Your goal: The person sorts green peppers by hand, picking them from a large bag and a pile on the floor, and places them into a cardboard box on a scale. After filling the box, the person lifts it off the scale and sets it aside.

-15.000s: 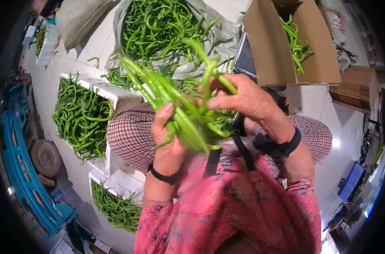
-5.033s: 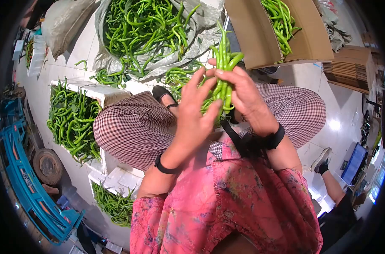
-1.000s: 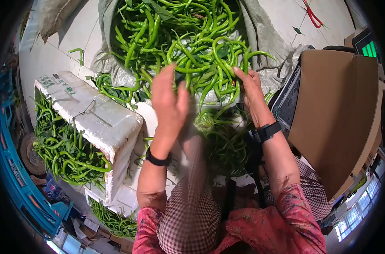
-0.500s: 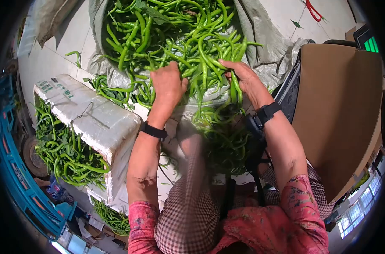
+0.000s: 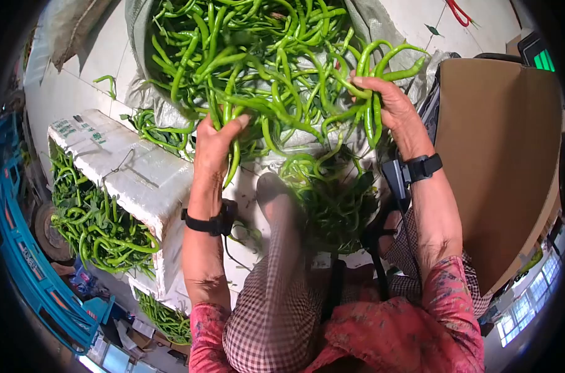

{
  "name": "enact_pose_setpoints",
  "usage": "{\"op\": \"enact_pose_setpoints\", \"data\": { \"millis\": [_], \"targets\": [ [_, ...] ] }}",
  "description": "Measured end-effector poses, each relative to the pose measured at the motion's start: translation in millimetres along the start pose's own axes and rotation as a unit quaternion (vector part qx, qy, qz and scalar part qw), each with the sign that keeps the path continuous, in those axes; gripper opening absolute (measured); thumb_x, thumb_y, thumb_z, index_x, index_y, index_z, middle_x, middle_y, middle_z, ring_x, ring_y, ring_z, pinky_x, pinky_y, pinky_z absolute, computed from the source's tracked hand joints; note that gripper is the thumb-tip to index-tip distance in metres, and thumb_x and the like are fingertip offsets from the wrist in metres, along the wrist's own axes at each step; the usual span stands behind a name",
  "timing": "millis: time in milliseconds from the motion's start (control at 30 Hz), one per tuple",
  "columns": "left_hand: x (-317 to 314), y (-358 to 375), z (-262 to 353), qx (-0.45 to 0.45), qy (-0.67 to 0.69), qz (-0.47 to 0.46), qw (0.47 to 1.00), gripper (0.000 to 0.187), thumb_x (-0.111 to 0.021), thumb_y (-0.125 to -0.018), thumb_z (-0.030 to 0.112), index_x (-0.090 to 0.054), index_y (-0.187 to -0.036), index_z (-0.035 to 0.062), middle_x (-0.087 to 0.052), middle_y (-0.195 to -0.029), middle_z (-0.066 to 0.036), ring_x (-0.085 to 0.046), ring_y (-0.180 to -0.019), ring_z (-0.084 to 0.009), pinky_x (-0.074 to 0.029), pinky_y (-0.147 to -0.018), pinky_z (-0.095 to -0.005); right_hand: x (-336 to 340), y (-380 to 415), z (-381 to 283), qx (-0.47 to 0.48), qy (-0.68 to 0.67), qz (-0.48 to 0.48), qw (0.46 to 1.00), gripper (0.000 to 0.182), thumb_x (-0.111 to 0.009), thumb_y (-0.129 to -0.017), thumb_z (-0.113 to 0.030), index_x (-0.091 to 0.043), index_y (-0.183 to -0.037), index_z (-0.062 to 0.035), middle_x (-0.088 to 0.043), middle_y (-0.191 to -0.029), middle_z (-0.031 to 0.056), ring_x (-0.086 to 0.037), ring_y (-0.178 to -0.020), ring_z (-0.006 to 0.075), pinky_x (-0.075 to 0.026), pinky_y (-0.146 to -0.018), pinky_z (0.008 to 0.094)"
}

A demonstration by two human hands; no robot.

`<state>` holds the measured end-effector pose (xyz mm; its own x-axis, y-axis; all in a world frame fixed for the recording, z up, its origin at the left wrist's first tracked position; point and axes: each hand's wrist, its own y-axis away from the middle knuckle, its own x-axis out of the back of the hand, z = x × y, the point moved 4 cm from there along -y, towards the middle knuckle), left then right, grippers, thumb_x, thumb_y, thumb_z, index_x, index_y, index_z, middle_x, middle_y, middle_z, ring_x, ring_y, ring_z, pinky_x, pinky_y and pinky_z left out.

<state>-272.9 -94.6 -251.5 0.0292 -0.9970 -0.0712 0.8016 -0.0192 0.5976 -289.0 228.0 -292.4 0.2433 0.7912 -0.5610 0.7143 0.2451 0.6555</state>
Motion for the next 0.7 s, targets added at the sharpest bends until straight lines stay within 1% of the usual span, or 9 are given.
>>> {"op": "enact_pose_setpoints", "data": {
  "millis": [100,133,167,233,367,467,533,633,700],
  "targets": [
    [-20,21,15,-0.020,0.123,-0.041,0.991,0.025,-0.068,-0.080,0.005,-0.060,-0.104,0.0006,-0.066,-0.096,-0.011,-0.063,-0.088,-0.0184,-0.048,-0.082,-0.0309,-10,2,6,0.001,0.038,0.048,0.998,0.031,-0.073,-0.079,-0.009,-0.063,-0.106,0.0042,-0.068,-0.092,0.0097,-0.066,-0.078,0.0155,-0.055,-0.075,0.0264],
    [-25,24,16,-0.004,0.122,-0.133,0.984,0.027,-0.068,-0.081,0.005,-0.058,-0.105,0.0001,-0.066,-0.097,-0.011,-0.063,-0.091,-0.0185,-0.048,-0.086,-0.0319,-1,-9,11,-0.021,0.071,0.049,0.996,0.030,-0.073,-0.078,-0.007,-0.063,-0.105,0.0042,-0.068,-0.090,0.0091,-0.065,-0.079,0.0163,-0.054,-0.074,0.0263],
    [-22,22,3,0.015,0.088,-0.154,0.984,0.031,-0.069,-0.081,0.006,-0.058,-0.109,-0.0003,-0.066,-0.097,-0.011,-0.063,-0.090,-0.0175,-0.049,-0.083,-0.0312,9,-15,16,-0.020,0.071,0.049,0.996,0.030,-0.073,-0.078,-0.007,-0.063,-0.105,0.0042,-0.068,-0.090,0.0091,-0.065,-0.079,0.0163,-0.054,-0.074,0.0263],
    [-21,25,1,0.035,0.018,-0.116,0.992,0.034,-0.068,-0.081,0.008,-0.058,-0.112,-0.0009,-0.064,-0.097,-0.010,-0.064,-0.085,-0.0198,-0.052,-0.078,-0.0311,14,-18,17,-0.007,0.072,0.084,0.994,0.029,-0.072,-0.078,-0.005,-0.063,-0.104,0.0041,-0.068,-0.090,0.0091,-0.065,-0.080,0.0162,-0.054,-0.075,0.0263],
    [-13,16,1,0.047,0.125,-0.033,0.990,0.026,-0.059,-0.088,0.007,-0.058,-0.113,-0.0004,-0.062,-0.092,-0.006,-0.062,-0.089,-0.0169,-0.054,-0.071,-0.0287,-14,-5,11,0.019,0.141,0.088,0.986,0.029,-0.071,-0.078,-0.005,-0.062,-0.105,0.0017,-0.066,-0.091,0.0055,-0.062,-0.078,0.0136,-0.052,-0.072,0.0267],
    [-17,21,1,0.019,0.043,0.071,0.996,0.026,-0.060,-0.088,0.009,-0.058,-0.112,-0.0011,-0.062,-0.092,-0.006,-0.061,-0.086,-0.0158,-0.054,-0.068,-0.0279,-26,-9,18,0.004,0.185,0.051,0.981,0.032,-0.071,-0.078,-0.007,-0.061,-0.107,0.0018,-0.065,-0.093,0.0040,-0.061,-0.078,0.0130,-0.051,-0.072,0.0270],
    [-25,39,29,-0.143,-0.132,0.132,0.972,0.029,-0.063,-0.087,0.014,-0.057,-0.111,-0.0024,-0.062,-0.090,-0.006,-0.058,-0.081,-0.0134,-0.052,-0.064,-0.0270,-27,-17,28,0.028,0.184,0.028,0.982,0.032,-0.071,-0.078,-0.007,-0.061,-0.107,0.0022,-0.065,-0.091,0.0047,-0.061,-0.077,0.0128,-0.051,-0.071,0.0260],
    [-12,20,13,-0.069,-0.216,0.142,0.964,0.039,-0.067,-0.085,0.021,-0.056,-0.112,-0.0035,-0.063,-0.091,-0.008,-0.058,-0.079,-0.0136,-0.050,-0.066,-0.0268,-27,-27,48,-0.009,0.108,0.017,0.994,0.032,-0.071,-0.078,-0.007,-0.061,-0.107,0.0025,-0.065,-0.092,0.0055,-0.061,-0.075,0.0121,-0.051,-0.067,0.0247],
    [-10,-4,-11,-0.085,-0.317,0.110,0.938,0.049,-0.073,-0.079,0.027,-0.057,-0.113,-0.0045,-0.065,-0.093,-0.010,-0.060,-0.081,-0.0197,-0.049,-0.073,-0.0307,-25,-36,58,-0.016,0.090,0.007,0.996,0.033,-0.069,-0.079,-0.005,-0.060,-0.110,0.0036,-0.066,-0.095,0.0078,-0.064,-0.078,0.0139,-0.054,-0.069,0.0249]
  ]
}}
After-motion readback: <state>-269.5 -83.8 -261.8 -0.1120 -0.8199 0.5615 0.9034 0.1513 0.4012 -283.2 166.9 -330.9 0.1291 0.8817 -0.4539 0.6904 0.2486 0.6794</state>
